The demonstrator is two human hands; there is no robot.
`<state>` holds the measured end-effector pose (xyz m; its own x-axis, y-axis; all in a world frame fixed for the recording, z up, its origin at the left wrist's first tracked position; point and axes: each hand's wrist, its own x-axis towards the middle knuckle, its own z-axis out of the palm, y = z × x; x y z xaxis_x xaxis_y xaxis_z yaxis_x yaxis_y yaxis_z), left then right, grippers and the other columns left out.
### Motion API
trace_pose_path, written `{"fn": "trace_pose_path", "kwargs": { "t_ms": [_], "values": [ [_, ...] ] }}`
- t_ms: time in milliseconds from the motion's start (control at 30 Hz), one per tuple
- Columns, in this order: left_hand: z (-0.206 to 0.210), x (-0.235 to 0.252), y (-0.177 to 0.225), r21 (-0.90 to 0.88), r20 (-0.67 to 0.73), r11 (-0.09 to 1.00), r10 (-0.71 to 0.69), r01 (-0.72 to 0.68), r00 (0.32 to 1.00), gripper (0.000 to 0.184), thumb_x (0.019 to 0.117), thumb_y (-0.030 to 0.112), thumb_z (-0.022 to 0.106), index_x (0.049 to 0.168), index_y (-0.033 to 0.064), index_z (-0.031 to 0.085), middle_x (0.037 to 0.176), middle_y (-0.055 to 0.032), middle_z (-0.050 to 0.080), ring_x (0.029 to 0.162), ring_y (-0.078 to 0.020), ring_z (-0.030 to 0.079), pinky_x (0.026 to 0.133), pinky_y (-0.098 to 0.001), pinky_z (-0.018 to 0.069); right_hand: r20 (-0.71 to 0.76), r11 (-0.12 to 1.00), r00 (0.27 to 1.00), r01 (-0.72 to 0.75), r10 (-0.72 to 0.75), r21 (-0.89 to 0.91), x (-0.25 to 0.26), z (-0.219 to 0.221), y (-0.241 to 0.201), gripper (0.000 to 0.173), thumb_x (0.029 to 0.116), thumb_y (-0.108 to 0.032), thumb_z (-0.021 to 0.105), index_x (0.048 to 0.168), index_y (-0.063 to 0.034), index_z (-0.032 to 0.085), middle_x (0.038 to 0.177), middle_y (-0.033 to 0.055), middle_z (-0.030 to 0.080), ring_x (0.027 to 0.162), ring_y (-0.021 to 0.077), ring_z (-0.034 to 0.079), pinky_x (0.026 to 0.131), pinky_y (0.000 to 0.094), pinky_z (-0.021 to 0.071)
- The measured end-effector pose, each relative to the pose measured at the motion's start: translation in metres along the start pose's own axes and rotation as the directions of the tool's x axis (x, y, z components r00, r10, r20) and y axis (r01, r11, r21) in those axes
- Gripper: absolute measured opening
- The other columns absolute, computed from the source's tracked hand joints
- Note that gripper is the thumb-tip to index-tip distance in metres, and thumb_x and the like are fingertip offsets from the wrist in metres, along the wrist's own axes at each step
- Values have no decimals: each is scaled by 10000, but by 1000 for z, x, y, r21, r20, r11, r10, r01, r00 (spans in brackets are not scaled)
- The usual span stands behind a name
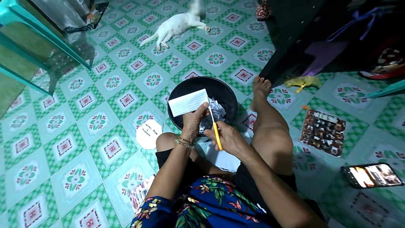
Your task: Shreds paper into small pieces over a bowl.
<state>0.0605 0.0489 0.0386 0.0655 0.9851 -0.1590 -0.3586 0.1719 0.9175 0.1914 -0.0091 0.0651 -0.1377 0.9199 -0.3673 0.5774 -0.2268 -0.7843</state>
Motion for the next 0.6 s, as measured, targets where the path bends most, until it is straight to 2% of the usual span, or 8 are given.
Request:
{"fn": "trace_pose_path", "kwargs": {
  "t_ms": [267, 600],
  "values": [
    [0, 1, -1, 9, 8, 1000, 1, -2, 1000, 110, 982, 75, 644, 1071, 139, 635, 795, 66, 695, 663, -19, 653, 666, -190, 568, -5, 1000, 1000, 10, -10, -15, -1, 0, 0, 427, 1022, -371, 624, 1146, 35, 577, 815, 115, 661, 682, 174, 660, 710, 355, 557],
    [-1, 1, 0, 42, 5, 999, -31, 31, 1000, 112, 987, 110, 648, 1093, 136, 622, 803, 60, 689, 672, -23, 653, 669, -198, 568, -53, 1000, 998, 18, -18, 3, 1, 4, 4, 422, 1024, -360, 621, 1115, 50, 582, 740, 109, 635, 610, 167, 632, 658, 340, 554]
  ]
}}
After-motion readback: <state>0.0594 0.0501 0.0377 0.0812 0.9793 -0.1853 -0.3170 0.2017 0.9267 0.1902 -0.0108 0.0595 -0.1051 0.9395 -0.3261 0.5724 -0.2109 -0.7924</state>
